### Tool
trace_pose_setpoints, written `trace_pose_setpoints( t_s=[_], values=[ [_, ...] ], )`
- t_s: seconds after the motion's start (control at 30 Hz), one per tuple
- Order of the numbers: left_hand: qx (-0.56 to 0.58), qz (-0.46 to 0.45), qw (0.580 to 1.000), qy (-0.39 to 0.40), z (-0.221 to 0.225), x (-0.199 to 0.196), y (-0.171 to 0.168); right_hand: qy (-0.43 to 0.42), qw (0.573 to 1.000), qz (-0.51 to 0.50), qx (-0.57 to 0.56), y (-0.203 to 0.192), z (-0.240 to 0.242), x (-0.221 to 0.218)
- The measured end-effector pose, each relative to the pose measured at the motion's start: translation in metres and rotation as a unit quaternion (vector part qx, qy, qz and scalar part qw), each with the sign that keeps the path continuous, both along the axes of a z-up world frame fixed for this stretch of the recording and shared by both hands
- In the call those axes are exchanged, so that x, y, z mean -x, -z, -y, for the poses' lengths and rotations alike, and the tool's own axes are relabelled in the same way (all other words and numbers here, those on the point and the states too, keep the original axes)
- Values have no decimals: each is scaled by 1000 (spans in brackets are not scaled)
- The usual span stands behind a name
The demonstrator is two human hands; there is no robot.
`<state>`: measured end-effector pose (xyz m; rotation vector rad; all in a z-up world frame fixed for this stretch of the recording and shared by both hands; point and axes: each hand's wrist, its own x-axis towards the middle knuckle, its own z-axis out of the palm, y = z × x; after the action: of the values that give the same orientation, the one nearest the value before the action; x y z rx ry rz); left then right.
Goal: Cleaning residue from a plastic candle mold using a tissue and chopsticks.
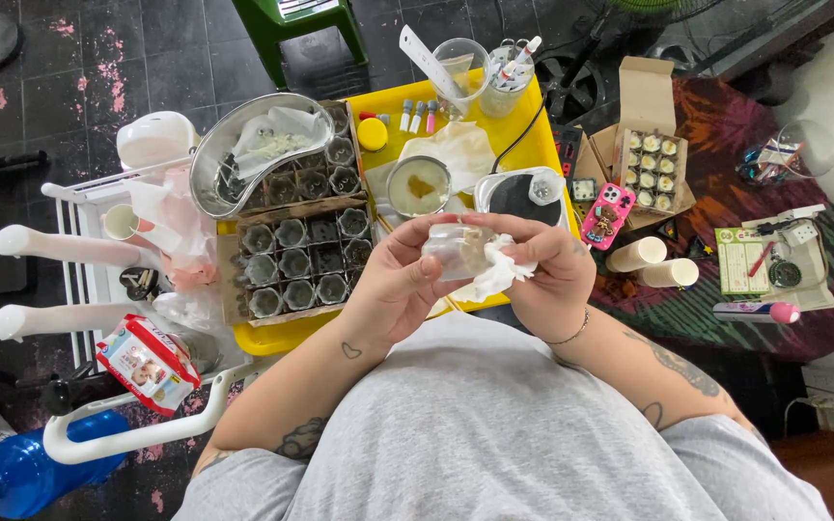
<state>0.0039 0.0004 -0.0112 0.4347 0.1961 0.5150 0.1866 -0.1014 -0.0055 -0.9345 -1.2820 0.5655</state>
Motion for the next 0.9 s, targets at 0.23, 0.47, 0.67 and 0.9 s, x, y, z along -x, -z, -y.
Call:
trace_pose_setpoints(
  t_s=[0.23, 0.47, 0.67, 0.9],
  values=[
    [21, 21, 997, 70, -9, 7, 5, -104, 936, -333, 50, -7, -8, -4],
    [-21, -5, 998, 53, -19, 11, 18, -117, 953, -237, 147, -28, -3, -5],
    [-46, -26, 995, 83, -27, 15, 1, -157, 952, -145, 217, -29, -3, -27],
    [-44, -64, 988, 132, -33, 16, 1, -210, 922, -169, 277, -36, -4, -32]
  ],
)
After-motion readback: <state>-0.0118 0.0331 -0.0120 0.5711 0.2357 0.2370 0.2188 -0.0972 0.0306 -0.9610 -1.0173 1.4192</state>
